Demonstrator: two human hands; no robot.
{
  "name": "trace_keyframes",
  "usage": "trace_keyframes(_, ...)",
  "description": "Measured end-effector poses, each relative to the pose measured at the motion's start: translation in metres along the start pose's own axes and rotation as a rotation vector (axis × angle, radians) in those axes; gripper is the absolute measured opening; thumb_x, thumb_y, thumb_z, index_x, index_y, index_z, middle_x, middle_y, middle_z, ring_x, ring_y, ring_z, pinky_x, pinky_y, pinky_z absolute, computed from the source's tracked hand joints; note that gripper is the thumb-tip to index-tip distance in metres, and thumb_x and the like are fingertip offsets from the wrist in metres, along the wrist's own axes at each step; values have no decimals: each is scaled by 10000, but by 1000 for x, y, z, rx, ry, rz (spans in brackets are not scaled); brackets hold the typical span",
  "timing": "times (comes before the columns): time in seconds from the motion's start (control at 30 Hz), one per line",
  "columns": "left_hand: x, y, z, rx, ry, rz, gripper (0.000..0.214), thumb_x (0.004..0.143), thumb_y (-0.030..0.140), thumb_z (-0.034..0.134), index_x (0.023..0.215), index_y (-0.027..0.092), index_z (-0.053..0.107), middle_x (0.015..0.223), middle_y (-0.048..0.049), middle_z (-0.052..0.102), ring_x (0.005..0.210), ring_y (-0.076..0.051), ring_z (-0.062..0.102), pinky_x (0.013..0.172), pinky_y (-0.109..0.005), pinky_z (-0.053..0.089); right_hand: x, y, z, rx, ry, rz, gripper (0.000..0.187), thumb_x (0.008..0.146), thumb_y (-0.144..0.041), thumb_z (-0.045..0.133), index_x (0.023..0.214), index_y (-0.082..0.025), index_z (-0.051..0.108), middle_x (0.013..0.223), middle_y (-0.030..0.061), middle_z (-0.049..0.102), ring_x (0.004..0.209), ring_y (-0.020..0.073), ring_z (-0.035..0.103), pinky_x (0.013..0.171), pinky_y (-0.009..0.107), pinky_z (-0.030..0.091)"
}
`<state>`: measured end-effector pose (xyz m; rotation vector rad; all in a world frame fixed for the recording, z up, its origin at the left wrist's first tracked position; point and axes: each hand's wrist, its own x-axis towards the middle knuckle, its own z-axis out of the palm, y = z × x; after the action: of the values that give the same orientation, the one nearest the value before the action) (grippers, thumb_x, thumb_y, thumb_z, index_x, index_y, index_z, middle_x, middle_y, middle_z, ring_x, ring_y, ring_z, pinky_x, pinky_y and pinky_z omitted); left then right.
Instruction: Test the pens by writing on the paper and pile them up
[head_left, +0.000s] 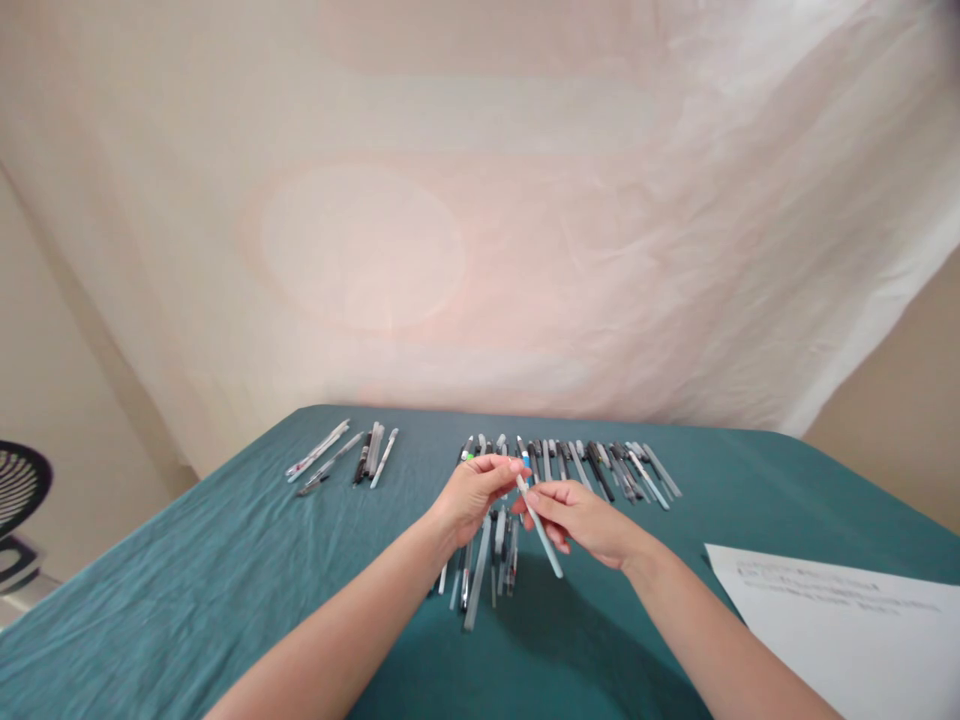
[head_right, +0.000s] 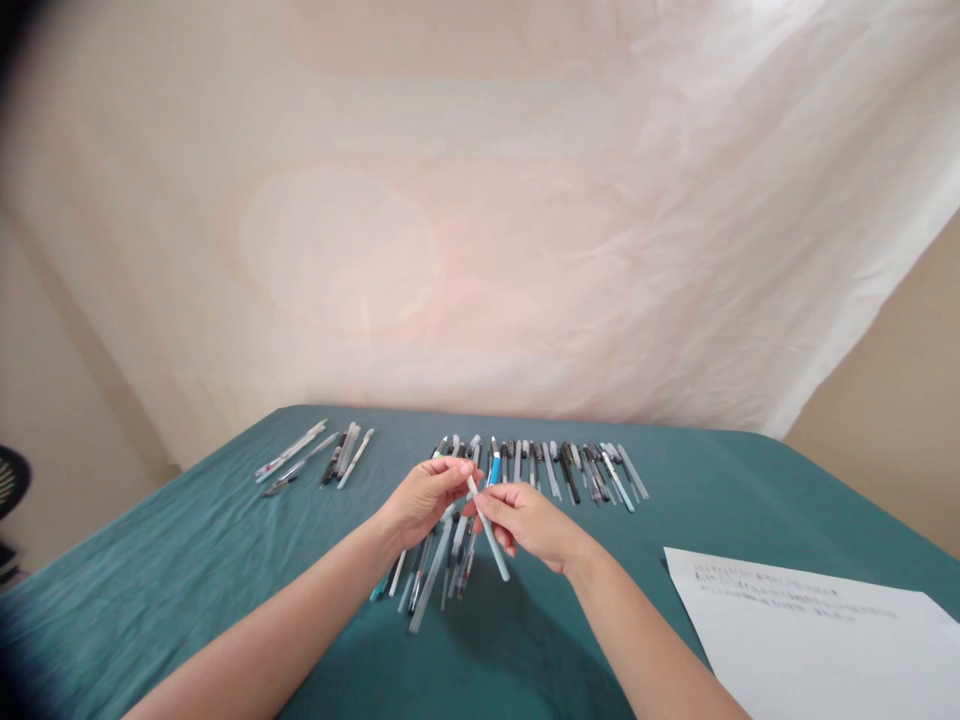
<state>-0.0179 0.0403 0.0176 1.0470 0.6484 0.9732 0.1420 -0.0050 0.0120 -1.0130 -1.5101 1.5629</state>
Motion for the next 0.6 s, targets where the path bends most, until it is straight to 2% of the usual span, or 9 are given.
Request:
trace_keyframes(0.17, 0, -2, 0, 13, 17, 11, 198, 604, 295, 736, 679, 133, 652, 714, -40, 655, 675, -116, 561, 742, -260, 400, 3, 6, -3, -43, 94, -16, 325, 688, -457, 624, 716, -151, 518, 602, -48, 530, 366, 17, 342, 341, 157, 278)
trace_keyframes(0.3, -1, -3, 1, 30, 18, 13, 192, 608, 280, 735, 676, 125, 645, 734, -52, 658, 681, -121, 561, 734, -257, 405, 4, 7, -3, -59, 128, 31, 354, 642, -455, 667, 719, -173, 467, 504, -93, 452, 339, 20, 326, 328, 151, 256)
trace_keyframes(0.43, -1, -2, 2, 43, 23, 16, 209, 604, 301, 733, 659, 125, 634, 700, -41, 644, 642, -118, 552, 698, -257, 409, 1, 2, 2, -26, 42, 30, 361, 692, -492, 606, 774, -168, 469, 647, -26, 583, 358, 22, 367, 337, 152, 293)
trace_keyframes(0.53, -2, 0, 3, 52, 26, 22, 227, 606, 326, 727, 642, 127, 625, 633, -21, 616, 573, -102, 525, 650, -253, 406, -1, -2, 4, 18, -39, 10, 370, 769, -519, 493, 832, -155, 515, 691, 2, 591, 391, 34, 398, 361, 160, 338)
trace_keyframes(0.6, -2, 1, 3, 59, 29, 25, 243, 600, 343, 728, 621, 128, 615, 607, -15, 602, 552, -99, 514, 630, -253, 402, -1, -2, 3, 6, -47, -1, 382, 784, -520, 468, 842, -148, 537, 693, 5, 586, 399, 36, 404, 365, 162, 343)
